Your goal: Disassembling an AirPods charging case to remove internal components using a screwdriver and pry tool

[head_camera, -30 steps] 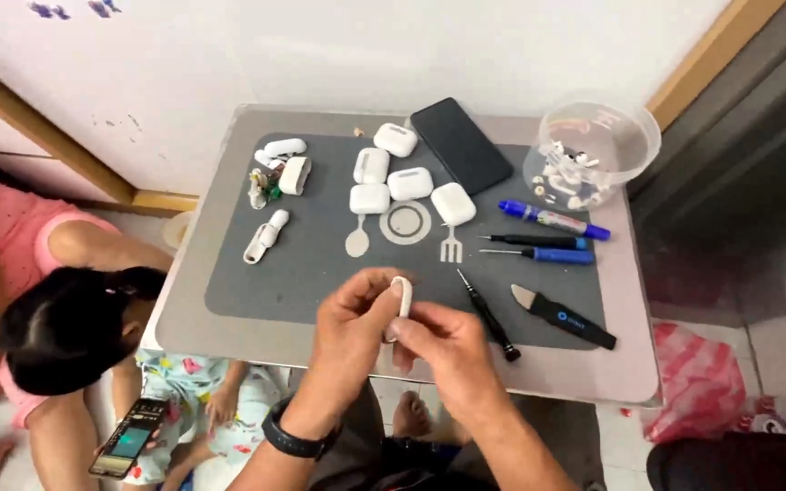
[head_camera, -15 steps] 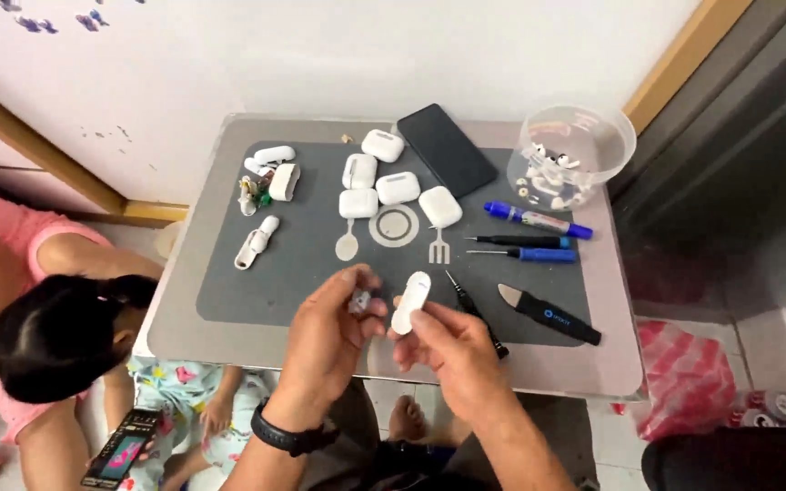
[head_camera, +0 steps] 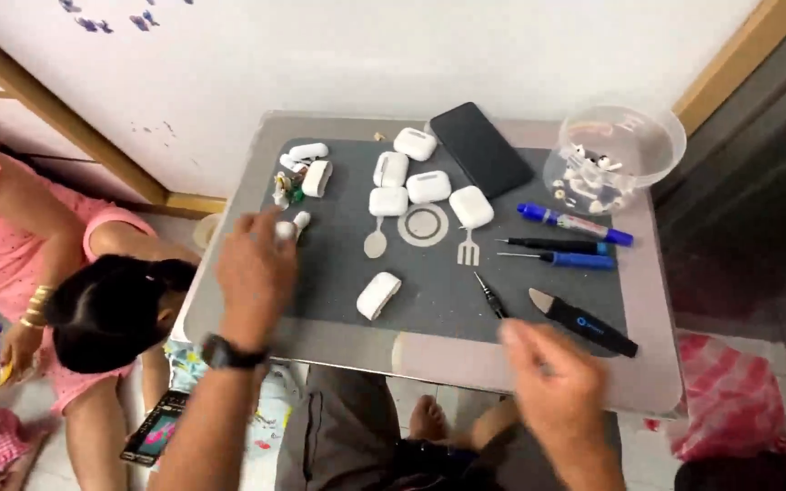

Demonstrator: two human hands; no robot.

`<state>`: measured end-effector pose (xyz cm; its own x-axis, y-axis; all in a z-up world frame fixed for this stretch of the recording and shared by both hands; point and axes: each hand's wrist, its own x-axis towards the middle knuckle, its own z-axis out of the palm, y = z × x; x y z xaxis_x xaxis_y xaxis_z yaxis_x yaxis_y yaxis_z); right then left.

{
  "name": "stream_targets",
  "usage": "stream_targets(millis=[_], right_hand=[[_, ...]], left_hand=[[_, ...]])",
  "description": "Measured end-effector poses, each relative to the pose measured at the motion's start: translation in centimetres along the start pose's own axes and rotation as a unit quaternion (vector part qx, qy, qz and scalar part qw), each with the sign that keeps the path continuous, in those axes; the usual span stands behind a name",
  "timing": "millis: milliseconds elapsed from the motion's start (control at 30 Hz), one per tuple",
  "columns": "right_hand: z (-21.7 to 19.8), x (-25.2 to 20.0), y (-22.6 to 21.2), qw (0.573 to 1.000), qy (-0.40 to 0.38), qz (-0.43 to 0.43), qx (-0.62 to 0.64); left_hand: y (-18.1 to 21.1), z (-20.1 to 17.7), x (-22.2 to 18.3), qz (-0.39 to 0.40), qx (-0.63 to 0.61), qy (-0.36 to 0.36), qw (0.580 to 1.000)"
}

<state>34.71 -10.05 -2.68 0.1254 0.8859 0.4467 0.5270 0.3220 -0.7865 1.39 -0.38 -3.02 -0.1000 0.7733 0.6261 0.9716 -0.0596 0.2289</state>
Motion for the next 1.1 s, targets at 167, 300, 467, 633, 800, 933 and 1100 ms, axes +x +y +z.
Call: stream_targets(millis=[167,300,467,633,800,933,1100], right_hand=[[-3.3,0.1,1.7,0.995,0.067,0.066,-0.045],[-4.2,-0.1,1.5,0.992,0.081,0.057,-0.072],[-5.3,0.1,2.4,0.983,0.097,0.017,-0.153],[-1.8,-0.9,3.3,0.976,0.024,-0.036,-0.213],[1.5,-0.1,2.9,0.939,-0.012,-0.095,-0.329],[2.2,0.1,3.1,0.947,0.018,-0.148,-0.284],[1.5,0.0,2.2,0.981,0.033,-0.083,-0.174]], left_hand=[[-1.1,1.8,1.7,0.019,-0.003,-0.1,0.995],[-0.6,2.4,3.0,0.027,0.015,-0.109,0.994],[4.5,-1.7,1.1,0.039,0.037,-0.038,0.998],[9.2,-0.6,-4.8,0.035,-0.096,-0.176,0.979],[11.1,-0.3,-4.4,-0.107,-0.359,-0.238,0.896],[11.7,-0.4,-3.7,-0.337,-0.671,-0.295,0.591],[10.9,1.0,-3.8,-0.349,-0.777,-0.296,0.432]])
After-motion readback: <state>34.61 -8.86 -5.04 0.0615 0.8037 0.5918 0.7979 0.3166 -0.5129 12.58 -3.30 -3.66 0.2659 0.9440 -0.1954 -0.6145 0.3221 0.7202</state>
